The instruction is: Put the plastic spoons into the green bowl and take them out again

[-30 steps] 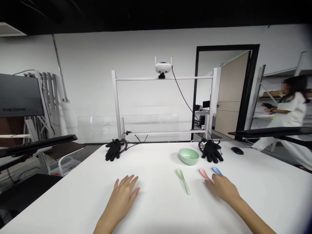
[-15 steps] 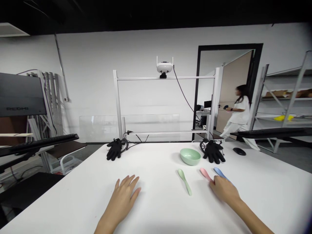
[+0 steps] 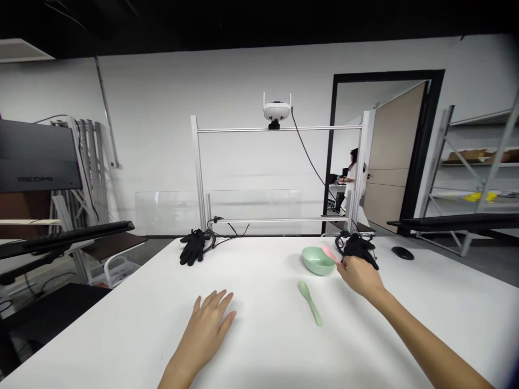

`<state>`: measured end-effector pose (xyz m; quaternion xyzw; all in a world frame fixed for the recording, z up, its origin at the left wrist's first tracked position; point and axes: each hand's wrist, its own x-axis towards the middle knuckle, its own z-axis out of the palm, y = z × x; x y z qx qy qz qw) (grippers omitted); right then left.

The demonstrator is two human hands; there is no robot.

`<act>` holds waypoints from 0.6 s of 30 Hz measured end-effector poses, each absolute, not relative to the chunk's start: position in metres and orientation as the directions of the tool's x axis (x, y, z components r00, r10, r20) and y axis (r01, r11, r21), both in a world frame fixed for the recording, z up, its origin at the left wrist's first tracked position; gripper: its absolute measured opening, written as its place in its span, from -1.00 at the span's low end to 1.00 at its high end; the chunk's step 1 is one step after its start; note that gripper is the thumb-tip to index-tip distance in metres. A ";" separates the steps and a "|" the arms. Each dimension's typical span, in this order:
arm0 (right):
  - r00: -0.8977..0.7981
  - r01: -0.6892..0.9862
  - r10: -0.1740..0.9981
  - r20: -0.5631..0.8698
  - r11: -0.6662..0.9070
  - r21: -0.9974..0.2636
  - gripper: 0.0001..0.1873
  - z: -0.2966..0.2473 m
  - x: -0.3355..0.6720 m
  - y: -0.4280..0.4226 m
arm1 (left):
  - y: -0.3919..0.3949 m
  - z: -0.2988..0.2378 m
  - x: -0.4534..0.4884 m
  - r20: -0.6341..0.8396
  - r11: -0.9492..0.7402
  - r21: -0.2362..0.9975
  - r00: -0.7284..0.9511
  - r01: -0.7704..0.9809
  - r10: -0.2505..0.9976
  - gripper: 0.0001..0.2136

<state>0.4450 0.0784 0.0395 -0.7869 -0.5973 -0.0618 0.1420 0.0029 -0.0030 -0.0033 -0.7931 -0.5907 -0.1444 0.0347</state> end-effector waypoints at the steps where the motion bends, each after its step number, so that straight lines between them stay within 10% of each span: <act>1: 0.282 0.957 0.923 0.263 -0.249 -0.152 -0.59 0.043 0.444 0.085 | -0.003 -0.003 0.003 0.274 -0.302 0.117 0.261 0.946 0.925 -0.52; 18: 0.348 0.919 0.929 0.124 -0.312 -0.240 -0.32 0.020 0.440 0.157 | -0.004 -0.006 0.001 0.279 -0.297 0.118 0.256 0.947 0.926 -0.53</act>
